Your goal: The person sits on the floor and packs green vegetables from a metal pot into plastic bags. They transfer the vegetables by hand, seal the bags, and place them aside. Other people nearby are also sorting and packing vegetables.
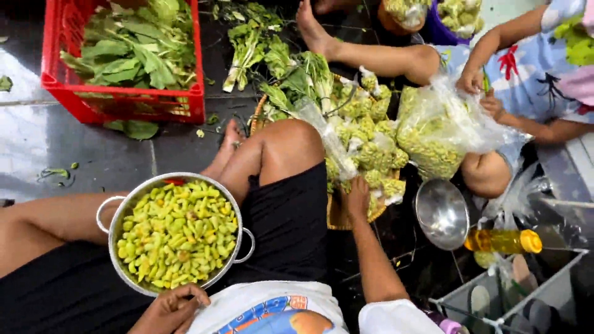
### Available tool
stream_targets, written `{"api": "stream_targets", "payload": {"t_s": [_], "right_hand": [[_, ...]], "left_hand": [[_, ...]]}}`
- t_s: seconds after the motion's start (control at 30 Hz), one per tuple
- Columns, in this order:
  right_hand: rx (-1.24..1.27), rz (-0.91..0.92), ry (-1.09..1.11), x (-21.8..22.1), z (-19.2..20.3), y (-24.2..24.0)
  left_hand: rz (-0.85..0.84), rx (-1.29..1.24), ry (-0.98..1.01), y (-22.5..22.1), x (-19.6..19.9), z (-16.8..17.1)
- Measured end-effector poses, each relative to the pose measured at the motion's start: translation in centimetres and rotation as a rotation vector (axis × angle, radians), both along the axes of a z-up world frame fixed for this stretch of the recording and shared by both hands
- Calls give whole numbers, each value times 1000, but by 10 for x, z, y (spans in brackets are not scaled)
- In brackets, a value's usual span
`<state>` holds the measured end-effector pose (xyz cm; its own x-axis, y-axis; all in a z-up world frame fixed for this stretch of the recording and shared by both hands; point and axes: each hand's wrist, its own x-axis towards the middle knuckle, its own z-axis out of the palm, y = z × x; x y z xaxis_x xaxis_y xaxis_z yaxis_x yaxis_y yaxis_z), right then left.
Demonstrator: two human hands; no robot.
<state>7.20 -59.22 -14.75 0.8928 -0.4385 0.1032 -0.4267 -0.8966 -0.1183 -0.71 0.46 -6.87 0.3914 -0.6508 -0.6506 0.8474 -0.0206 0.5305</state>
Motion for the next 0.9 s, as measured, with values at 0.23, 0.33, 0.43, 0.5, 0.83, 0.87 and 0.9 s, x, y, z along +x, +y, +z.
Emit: {"api": "stream_targets", "payload": {"t_s": [0.23,0.33,0.43,0.5,0.83,0.87,0.9], "right_hand": [[-91,-109,-280,-6,56,-5],[185,-95,-677,-8,120,3],[279,-1,-775,-12,193,32],[392,138,-707,-3,223,41],[671,606,-30,-22,310,254],[671,801,13,-25,315,279],[670,997,58,-28,320,305]], "left_hand": [[44,-107,-78,-4,-4,-8],[43,-71,-152,-14,0,4],[64,-145,-221,-16,3,17],[1,-162,-202,-14,9,34],[22,-198,-377,-12,6,69],[22,-188,-407,-11,5,71],[21,-178,-436,-11,5,73]]}}
